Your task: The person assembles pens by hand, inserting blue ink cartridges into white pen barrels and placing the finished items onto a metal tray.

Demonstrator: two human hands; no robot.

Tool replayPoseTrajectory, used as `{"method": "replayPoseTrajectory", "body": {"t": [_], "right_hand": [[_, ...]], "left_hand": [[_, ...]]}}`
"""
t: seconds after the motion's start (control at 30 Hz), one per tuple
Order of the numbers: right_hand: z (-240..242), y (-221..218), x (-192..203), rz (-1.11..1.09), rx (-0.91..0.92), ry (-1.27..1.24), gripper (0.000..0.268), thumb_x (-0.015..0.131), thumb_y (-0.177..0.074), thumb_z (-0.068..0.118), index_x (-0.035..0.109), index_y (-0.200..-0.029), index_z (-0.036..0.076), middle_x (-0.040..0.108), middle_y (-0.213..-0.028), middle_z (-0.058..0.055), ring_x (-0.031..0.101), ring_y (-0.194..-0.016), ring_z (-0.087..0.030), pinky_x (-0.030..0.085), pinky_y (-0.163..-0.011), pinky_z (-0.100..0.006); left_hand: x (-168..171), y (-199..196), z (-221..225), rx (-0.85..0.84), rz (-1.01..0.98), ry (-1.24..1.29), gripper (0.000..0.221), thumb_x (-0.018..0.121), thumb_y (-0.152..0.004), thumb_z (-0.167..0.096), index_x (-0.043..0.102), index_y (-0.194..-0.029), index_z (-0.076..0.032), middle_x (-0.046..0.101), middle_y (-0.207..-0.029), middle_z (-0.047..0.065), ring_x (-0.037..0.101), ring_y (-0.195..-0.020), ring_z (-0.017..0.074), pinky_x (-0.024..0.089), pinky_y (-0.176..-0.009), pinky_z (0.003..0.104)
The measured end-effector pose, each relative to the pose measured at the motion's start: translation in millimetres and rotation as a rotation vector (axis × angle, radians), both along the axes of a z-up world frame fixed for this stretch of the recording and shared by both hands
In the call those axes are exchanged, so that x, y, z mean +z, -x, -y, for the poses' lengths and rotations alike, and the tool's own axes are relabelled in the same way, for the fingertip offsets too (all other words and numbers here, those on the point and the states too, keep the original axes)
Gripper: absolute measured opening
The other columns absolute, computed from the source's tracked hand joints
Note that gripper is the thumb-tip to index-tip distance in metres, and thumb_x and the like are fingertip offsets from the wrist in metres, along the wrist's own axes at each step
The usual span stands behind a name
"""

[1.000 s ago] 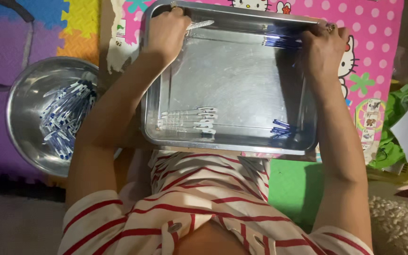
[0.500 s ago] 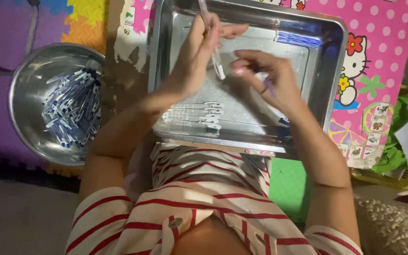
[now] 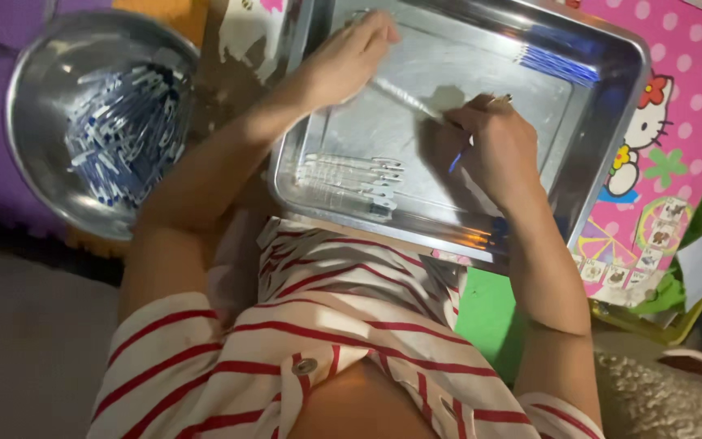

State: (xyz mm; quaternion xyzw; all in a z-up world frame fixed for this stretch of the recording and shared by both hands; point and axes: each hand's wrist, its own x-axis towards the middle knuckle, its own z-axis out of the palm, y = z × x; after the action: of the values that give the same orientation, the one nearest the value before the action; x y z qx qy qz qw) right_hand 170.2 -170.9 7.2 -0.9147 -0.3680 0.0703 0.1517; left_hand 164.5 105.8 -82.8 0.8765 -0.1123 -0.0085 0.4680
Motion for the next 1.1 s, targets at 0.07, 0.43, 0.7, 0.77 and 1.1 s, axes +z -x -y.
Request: {"method": "replayPoseTrajectory", "body": {"t": [0.07, 0.43, 0.7, 0.77, 1.1], "right_hand": [[-12.0, 11.2, 16.3, -0.095, 0.058, 0.040, 0.022, 0.068, -0.100, 0.027, 0.067, -0.080, 0.019, 0.066, -0.081, -0.009, 0.061, -0.076, -0.038, 0.043, -0.058, -0.051], [-31.3, 30.7, -43.7, -0.106, 0.388, -0.104, 0.032, 0.070, -0.105, 0.033, 0.075, -0.131, 0.015, 0.069, -0.120, -0.008, 0.068, -0.099, -0.034, 0.055, -0.084, -0.047], [-35.4, 34.7, -53.0, -0.010, 0.392, -0.136, 0.031, 0.068, -0.105, 0.040, 0.075, -0.130, 0.023, 0.064, -0.112, -0.007, 0.068, -0.103, -0.031, 0.057, -0.086, -0.040], [-38.7, 34.5, -43.0, -0.063, 0.374, -0.190, 0.036, 0.073, -0.102, 0.037, 0.074, -0.132, 0.019, 0.066, -0.120, -0.011, 0.069, -0.107, -0.035, 0.058, -0.088, -0.045], [-14.1, 3.8, 6.3, -0.151, 0.201, -0.489, 0.043, 0.039, -0.119, 0.031, 0.066, -0.138, 0.004, 0.056, -0.137, -0.025, 0.069, -0.096, -0.047, 0.057, -0.087, -0.060]], "left_hand": [[33.1, -3.7, -4.2, 0.177, -0.435, 0.318, 0.020, 0.036, -0.109, -0.025, 0.051, -0.117, -0.015, 0.050, -0.098, 0.001, 0.049, -0.073, 0.0120, 0.035, -0.057, 0.031], [-54.0, 161.4, -195.2, 0.967, 0.246, 0.447, 0.037, 0.055, -0.104, -0.049, 0.063, -0.114, -0.014, 0.068, -0.102, 0.005, 0.066, -0.087, 0.0180, 0.055, -0.076, 0.034], [-261.3, 292.7, -224.0, 1.136, -0.479, -0.516, 0.046, 0.062, -0.106, -0.019, 0.052, -0.143, 0.005, 0.062, -0.127, 0.037, 0.066, -0.114, 0.0559, 0.055, -0.096, 0.068], [-283.5, 299.4, -205.4, 0.979, -0.615, -0.597, 0.034, 0.060, -0.107, -0.010, 0.062, -0.135, 0.008, 0.066, -0.123, 0.034, 0.066, -0.118, 0.0502, 0.054, -0.100, 0.059], [-287.5, 293.1, -217.5, 1.054, -0.489, -0.570, 0.027, 0.081, -0.097, -0.040, 0.080, -0.104, -0.014, 0.070, -0.090, 0.012, 0.071, -0.089, 0.0359, 0.058, -0.078, 0.048]]}}
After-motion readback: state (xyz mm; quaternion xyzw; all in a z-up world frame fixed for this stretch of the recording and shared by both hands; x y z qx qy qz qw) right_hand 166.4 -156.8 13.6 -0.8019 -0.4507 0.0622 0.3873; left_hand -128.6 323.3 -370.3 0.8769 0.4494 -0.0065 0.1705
